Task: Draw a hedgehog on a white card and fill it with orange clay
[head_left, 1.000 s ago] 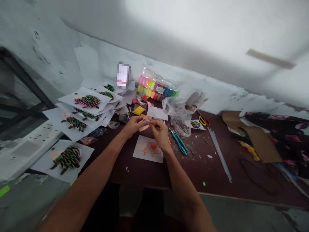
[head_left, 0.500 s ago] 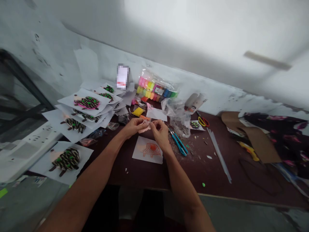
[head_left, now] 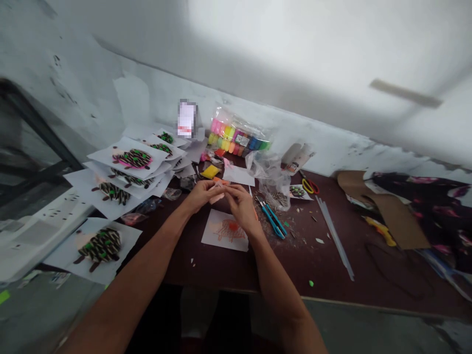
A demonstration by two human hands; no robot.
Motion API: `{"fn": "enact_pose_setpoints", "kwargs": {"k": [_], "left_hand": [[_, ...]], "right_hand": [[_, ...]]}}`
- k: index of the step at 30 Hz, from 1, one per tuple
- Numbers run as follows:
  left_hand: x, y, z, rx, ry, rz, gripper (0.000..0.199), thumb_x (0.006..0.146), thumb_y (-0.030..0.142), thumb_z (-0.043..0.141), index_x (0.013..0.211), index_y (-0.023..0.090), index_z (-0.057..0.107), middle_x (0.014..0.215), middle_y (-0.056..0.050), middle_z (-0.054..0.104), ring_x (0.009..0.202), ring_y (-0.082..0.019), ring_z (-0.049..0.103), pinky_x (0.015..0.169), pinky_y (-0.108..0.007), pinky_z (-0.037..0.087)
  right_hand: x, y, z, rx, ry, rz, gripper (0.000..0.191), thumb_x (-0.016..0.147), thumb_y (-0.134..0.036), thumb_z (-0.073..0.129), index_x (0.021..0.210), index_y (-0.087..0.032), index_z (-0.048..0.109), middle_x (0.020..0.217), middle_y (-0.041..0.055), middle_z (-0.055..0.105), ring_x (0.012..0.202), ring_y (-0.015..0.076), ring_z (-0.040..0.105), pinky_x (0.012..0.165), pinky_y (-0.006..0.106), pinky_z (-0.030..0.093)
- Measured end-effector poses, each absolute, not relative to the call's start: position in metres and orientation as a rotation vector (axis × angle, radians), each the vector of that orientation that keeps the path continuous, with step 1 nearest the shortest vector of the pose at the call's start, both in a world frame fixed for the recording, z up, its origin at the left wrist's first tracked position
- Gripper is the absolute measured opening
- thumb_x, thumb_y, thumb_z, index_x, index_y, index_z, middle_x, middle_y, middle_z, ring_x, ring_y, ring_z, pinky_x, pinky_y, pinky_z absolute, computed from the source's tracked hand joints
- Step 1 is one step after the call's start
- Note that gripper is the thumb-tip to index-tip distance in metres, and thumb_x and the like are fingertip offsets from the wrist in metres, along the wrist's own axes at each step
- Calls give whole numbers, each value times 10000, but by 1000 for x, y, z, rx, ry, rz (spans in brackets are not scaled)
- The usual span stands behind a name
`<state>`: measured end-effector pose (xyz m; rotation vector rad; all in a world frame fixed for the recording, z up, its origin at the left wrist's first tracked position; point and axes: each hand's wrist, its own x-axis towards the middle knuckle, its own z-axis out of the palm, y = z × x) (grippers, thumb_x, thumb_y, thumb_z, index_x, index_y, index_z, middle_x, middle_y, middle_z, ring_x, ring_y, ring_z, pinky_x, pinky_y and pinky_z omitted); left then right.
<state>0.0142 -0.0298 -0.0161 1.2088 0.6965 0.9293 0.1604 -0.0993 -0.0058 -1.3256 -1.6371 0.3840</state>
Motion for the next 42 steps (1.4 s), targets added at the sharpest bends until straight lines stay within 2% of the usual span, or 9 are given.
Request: {"fn": "enact_pose_setpoints", "kwargs": {"k": [4,8,16,18,20,24,32,37,42], "left_hand": [[16,-28,-18,1163,713,1032,450,594,522,845,784,134,721,714,-17,687,640,-134,585,616,-248,465],[12,-21,-23,1224,764,1141,404,675,533,765,742,146,669,683,-12,652,637,-144,583,617,-263,469],[-21,-2,-19,1972,1365,1294,109,775,258,597,842,180,632,860,-64,659,875,-238,612,838,-361,470],[-27,-1,-18,2135,1471,1134,120,803,239,571,864,178,655,892,-95,664,913,-273,607,855,-399,461],[-31,-2,-17,2271,1565,1044,178,800,212,580,943,181,683,1004,-128,664,1038,-324,572,917,-450,435],[-29,-8,-13,2351,1632,1153,335,827,191,558,1142,211,670,1262,-136,589,1217,-360,469,1001,-514,384],[6,-28,-21,2360,995,973,259,861,206,487,935,213,735,1046,-64,709,989,-230,625,902,-358,474],[-7,-23,-24,2516,1402,819,293,853,188,469,936,187,750,964,-133,720,1002,-318,620,955,-502,399],[-22,-19,-10,2447,1584,1036,330,845,157,440,987,177,737,992,-158,720,1092,-353,582,1052,-594,267]], "right_hand": [[156,-99,-10,-1319,-1776,316,354,938,-190,501,1234,-235,690,1209,108,657,1121,220,621,985,376,495],[152,-101,-3,-1196,-1695,379,345,945,-173,477,1184,-255,711,1238,79,657,1177,189,606,1039,351,469],[177,-98,2,-1380,-1441,302,258,891,-255,515,1011,-200,737,865,37,722,734,160,621,722,285,496],[184,-96,2,-1452,-1449,343,233,852,-277,576,1008,-184,723,750,8,682,627,142,558,652,271,459],[188,-95,4,-1504,-1462,354,160,834,-303,606,855,-183,710,671,-15,627,592,128,516,602,253,414],[192,-105,8,-1549,-1478,340,198,836,-331,615,717,-182,668,594,-30,567,562,115,467,577,244,369],[202,-152,-19,-1548,-1601,298,226,860,-240,524,903,-193,741,830,38,689,686,152,581,695,277,458],[198,-158,-25,-1540,-1541,263,212,859,-249,527,879,-186,728,841,47,700,727,166,610,745,296,480],[190,-177,-17,-1577,-1622,262,191,871,-256,549,855,-189,727,808,41,673,676,153,573,672,272,463]]}}
